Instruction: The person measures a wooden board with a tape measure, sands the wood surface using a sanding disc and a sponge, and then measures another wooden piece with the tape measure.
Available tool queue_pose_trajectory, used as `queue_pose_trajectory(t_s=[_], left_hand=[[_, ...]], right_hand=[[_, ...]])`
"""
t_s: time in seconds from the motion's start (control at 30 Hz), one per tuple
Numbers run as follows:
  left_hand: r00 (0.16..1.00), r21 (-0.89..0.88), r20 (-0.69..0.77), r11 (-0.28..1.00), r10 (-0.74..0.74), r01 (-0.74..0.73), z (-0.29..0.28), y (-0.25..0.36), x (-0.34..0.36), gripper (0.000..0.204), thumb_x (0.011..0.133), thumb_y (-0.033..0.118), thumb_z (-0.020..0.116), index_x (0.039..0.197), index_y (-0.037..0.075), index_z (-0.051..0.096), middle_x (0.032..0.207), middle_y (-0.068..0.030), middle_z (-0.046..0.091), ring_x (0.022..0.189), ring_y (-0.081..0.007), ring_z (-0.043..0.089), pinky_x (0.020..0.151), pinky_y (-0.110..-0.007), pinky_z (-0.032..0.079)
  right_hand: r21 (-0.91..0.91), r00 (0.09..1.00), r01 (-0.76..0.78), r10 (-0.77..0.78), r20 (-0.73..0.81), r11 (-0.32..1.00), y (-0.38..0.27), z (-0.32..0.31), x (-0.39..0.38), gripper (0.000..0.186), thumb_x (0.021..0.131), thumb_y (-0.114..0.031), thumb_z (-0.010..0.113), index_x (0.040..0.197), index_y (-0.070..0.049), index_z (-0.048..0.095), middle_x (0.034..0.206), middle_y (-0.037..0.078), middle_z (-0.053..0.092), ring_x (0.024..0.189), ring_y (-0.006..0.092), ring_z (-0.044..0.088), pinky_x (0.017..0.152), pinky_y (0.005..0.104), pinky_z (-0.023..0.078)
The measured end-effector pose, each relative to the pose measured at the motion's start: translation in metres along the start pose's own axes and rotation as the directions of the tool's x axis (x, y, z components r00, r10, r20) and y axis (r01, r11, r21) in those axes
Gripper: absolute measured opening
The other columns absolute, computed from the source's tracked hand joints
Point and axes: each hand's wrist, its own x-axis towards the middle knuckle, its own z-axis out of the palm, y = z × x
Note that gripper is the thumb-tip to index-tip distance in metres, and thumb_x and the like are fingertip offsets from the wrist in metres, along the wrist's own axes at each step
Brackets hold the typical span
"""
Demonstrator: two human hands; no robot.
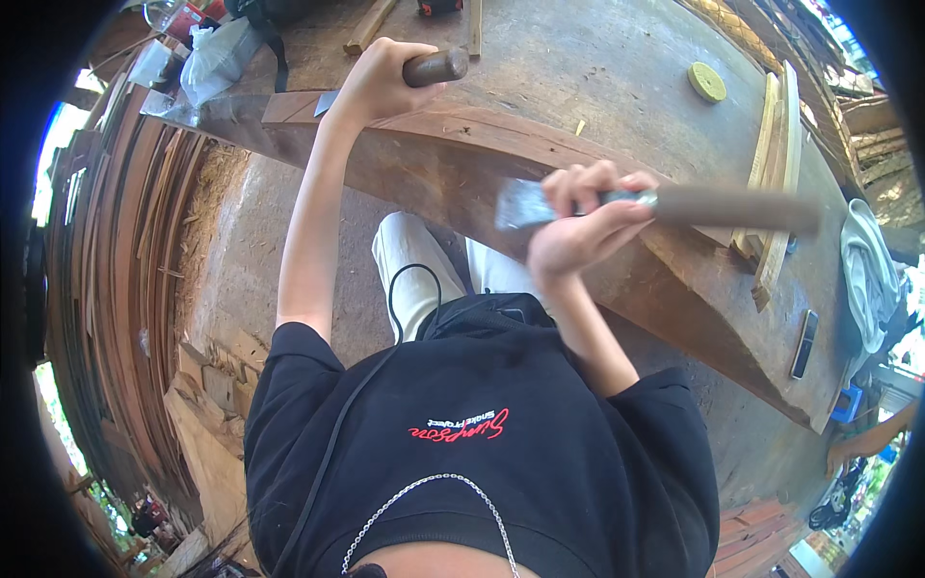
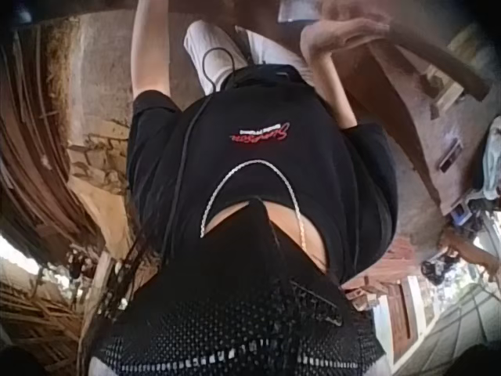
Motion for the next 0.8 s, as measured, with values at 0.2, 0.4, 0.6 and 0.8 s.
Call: queue_pose_trajectory(t_s=[0.2,0.4,0.6,0.8], left_hand=[[1.000,0.035,-0.030,0.999,0.004,-0.003,-0.006,-0.021,0.001,0.020,0.066,0.020,0.072,0.085,0.013,0.071,0.073,-0.0136,0.065,0.070,-0.0344,0.063,0.063,-0.039,0.050],[0.997,0.061,0.050,0.997,-0.056,0.053,-0.022,-0.021,-0.013,0.016,0.061,0.017,0.070,0.071,0.008,0.061,0.065,-0.0147,0.060,0.067,-0.0368,0.059,0.059,-0.041,0.047],[0.999,0.033,0.050,0.999,-0.015,0.013,-0.015,-0.026,-0.004,0.013,0.062,0.015,0.069,0.070,0.008,0.061,0.067,-0.0161,0.061,0.068,-0.0370,0.060,0.060,-0.041,0.047],[0.998,0.280,-0.017,0.958,-0.056,0.058,-0.024,-0.046,-0.008,0.026,0.071,0.007,0.068,0.095,0.007,0.060,0.088,-0.0171,0.065,0.083,-0.0372,0.062,0.070,-0.044,0.049]], right_hand=[[-0.475,0.643,-0.536,0.702,0.305,0.697,0.017,-0.015,-0.039,0.032,0.102,-0.033,0.036,0.100,-0.004,0.048,0.061,-0.002,0.043,0.050,0.0056,0.037,0.045,0.0230,0.031],[-0.146,0.854,-0.443,0.466,0.232,0.885,0.002,-0.008,0.015,0.036,0.100,-0.043,0.036,0.102,-0.008,0.045,0.063,-0.005,0.039,0.047,0.0039,0.034,0.043,0.0214,0.030],[-0.400,0.790,-0.423,0.547,0.275,0.813,0.026,-0.004,-0.011,0.033,0.101,-0.040,0.036,0.100,-0.009,0.045,0.063,-0.001,0.040,0.047,0.0072,0.036,0.044,0.0239,0.033],[-0.855,0.626,-0.150,0.717,0.306,0.496,0.003,-0.032,0.020,0.036,0.098,-0.038,0.043,0.104,-0.003,0.048,0.072,0.025,0.059,0.072,0.0449,0.059,0.060,0.0447,0.043]])
